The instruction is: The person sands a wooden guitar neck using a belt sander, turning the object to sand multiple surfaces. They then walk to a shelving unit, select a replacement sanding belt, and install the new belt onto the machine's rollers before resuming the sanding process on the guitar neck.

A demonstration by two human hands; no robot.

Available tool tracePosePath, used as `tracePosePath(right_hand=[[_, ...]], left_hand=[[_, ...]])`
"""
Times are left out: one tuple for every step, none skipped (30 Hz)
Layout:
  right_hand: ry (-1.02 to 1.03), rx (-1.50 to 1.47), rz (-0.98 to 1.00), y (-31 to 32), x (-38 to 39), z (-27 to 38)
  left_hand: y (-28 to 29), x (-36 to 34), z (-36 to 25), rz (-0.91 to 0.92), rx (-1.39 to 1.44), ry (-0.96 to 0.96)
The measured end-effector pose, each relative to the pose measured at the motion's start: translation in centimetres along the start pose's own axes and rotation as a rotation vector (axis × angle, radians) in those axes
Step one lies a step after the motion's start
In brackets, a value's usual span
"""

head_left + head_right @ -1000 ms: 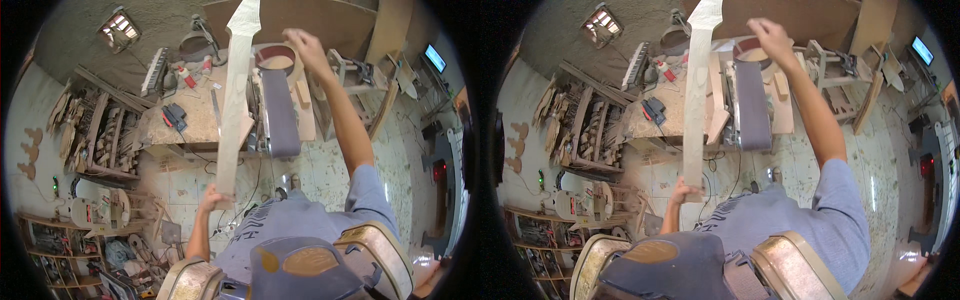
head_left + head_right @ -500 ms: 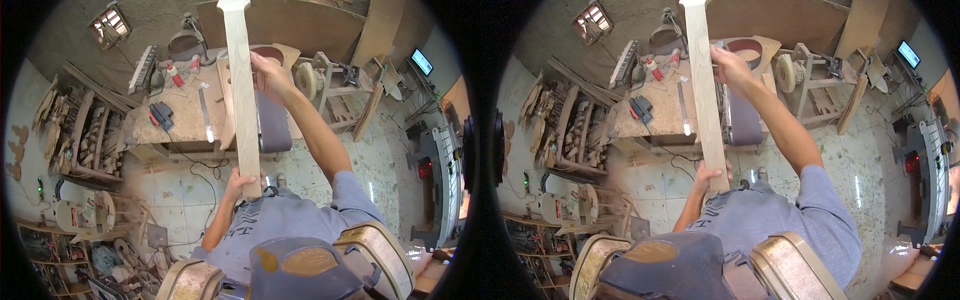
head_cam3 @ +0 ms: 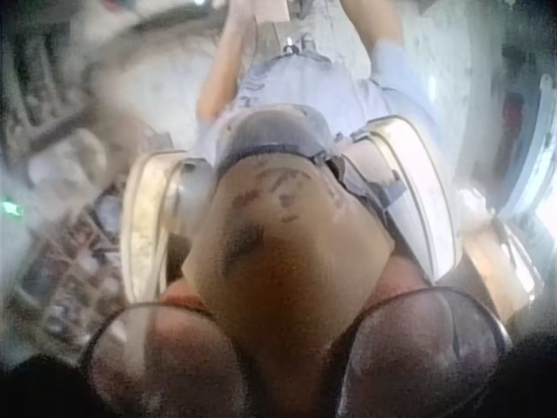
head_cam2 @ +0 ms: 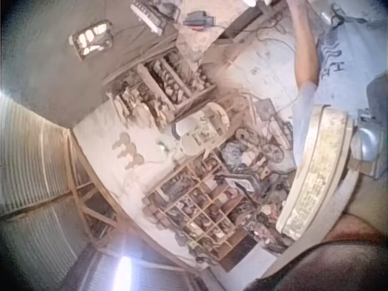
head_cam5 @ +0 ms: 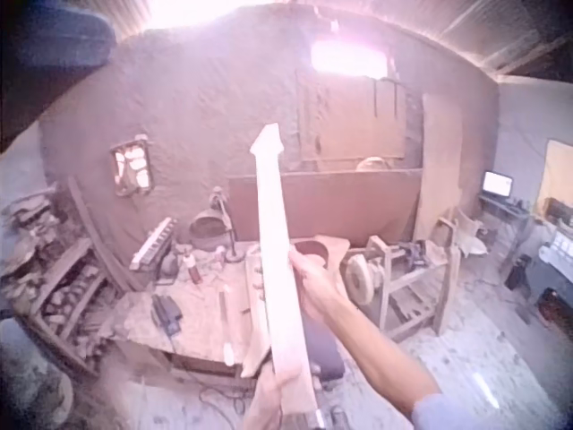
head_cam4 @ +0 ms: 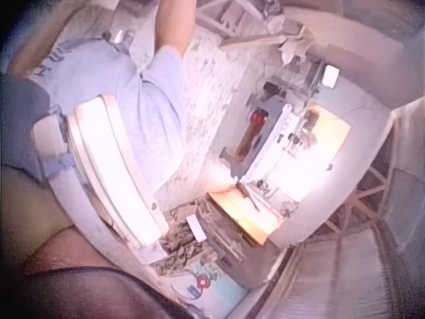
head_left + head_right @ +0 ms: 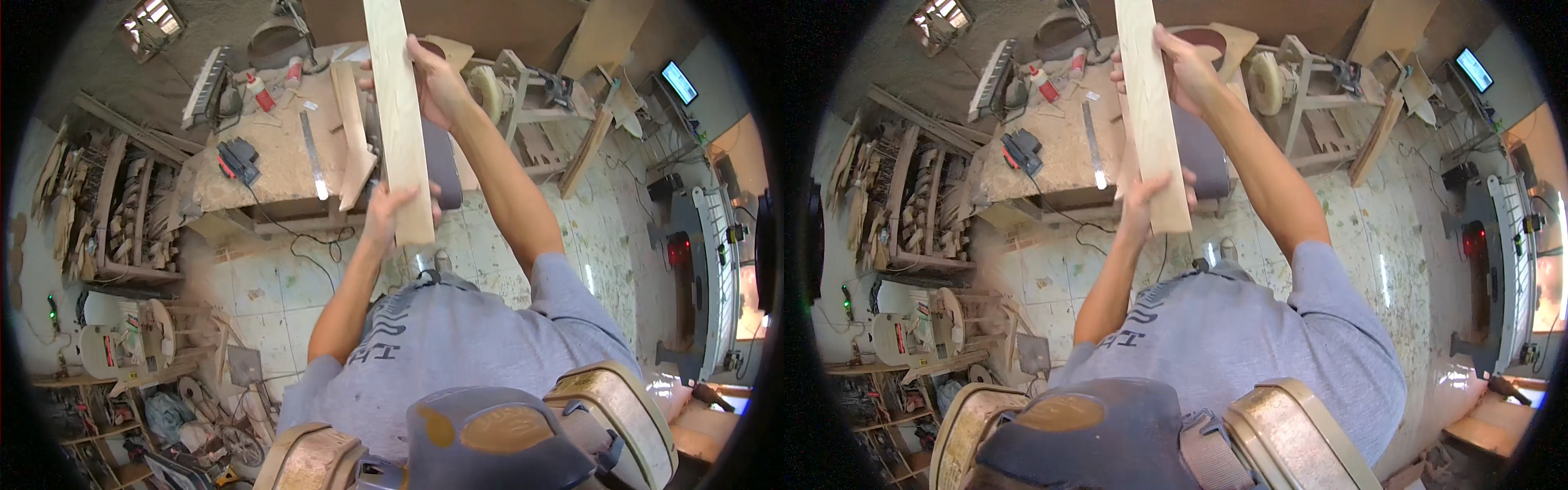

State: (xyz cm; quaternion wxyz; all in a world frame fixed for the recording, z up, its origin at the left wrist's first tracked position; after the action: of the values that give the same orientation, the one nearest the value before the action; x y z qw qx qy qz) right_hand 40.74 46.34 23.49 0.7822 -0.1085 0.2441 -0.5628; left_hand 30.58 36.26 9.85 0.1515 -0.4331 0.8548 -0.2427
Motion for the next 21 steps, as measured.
tracePosePath(right_hand=[[0.000, -0.020, -0.003, 0.6, -0.3, -0.2], [0.000, -0.040, -0.006, 1.0, -0.6, -0.4], [0.007, -0.084, -0.072, 2.3, -0.5, 0.0], [0.011, -0.139, -0.112, 2.4, -1.1, -0.1], [0.014, -0.192, -0.152, 2.6, -1.4, -0.2], [0.007, -0.158, -0.187, 1.8, -1.4, 0.5], [0.003, -0.139, -0.164, 2.1, -1.5, 0.2], [-0.001, -0.121, -0.139, 2.6, -1.8, -0.1], [0.004, -0.099, -0.113, 2.9, -2.2, 0.1], [0.008, -0.102, -0.100, 3.2, -2.4, 0.1], [0.012, -0.105, -0.088, 3.5, -2.6, 0.0], [0.018, -0.106, -0.076, 3.9, -2.9, 0.0], [0.015, -0.115, -0.068, 4.5, -3.4, -0.2], [0.011, -0.124, -0.060, 5.0, -3.8, -0.3], [0.007, -0.133, -0.046, 4.8, -4.2, -0.2], [0.032, -0.092, -0.063, 4.8, -4.4, 0.0], [0.058, -0.052, -0.080, 4.8, -4.5, 0.2], [0.083, -0.012, -0.100, 4.9, -4.7, 0.4], [0.095, 0.054, -0.117, 5.0, -4.9, 0.6], [0.106, 0.120, -0.133, 5.1, -5.1, 0.8], [0.122, 0.188, -0.154, 5.4, -5.1, 1.1]], left_hand=[[-0.3, -0.6, -0.2, 0.006, 0.008, 0.001], [-0.9, -1.3, -0.5, 0.034, 0.091, 0.004], [-2.1, -2.2, -0.7, 0.078, 0.180, 0.017], [-2.3, -2.7, -1.0, 0.086, 0.195, 0.016], [-2.3, -3.2, -1.1, 0.092, 0.210, 0.014], [-2.4, -3.6, -1.4, 0.105, 0.222, 0.005], [-2.5, -3.9, -1.5, 0.099, 0.226, 0.000], [-2.6, -4.0, -1.5, 0.093, 0.230, -0.006], [-2.9, -4.4, -1.7, 0.094, 0.229, -0.016], [-3.1, -4.6, -1.8, 0.095, 0.224, -0.021], [-3.3, -4.8, -1.8, 0.095, 0.219, -0.026], [-3.6, -5.1, -1.9, 0.098, 0.215, -0.031], [-3.8, -5.2, -1.9, 0.099, 0.220, -0.029], [-4.0, -5.4, -2.0, 0.100, 0.224, -0.027], [-4.1, -5.6, -2.1, 0.099, 0.227, -0.030], [-4.1, -5.7, -2.2, 0.122, 0.226, -0.020], [-3.9, -5.8, -2.3, 0.146, 0.223, -0.010], [-3.6, -6.0, -2.4, 0.170, 0.223, 0.003], [-2.2, -6.6, -2.7, 0.071, 0.091, -0.048], [-0.7, -7.1, -3.4, -0.028, -0.041, -0.099], [0.6, -7.6, -4.2, -0.120, -0.172, -0.148]])
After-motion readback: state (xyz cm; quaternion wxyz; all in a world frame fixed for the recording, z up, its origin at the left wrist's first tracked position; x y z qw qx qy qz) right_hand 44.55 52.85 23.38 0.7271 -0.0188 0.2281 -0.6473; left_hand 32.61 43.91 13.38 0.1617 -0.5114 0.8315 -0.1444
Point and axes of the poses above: each hand's wrist, its own x-axis away from the middle knuckle, its own y-axis out of the back of the hand, z = x × y, the point moved 7 cm from there along -x, towards the middle knuckle
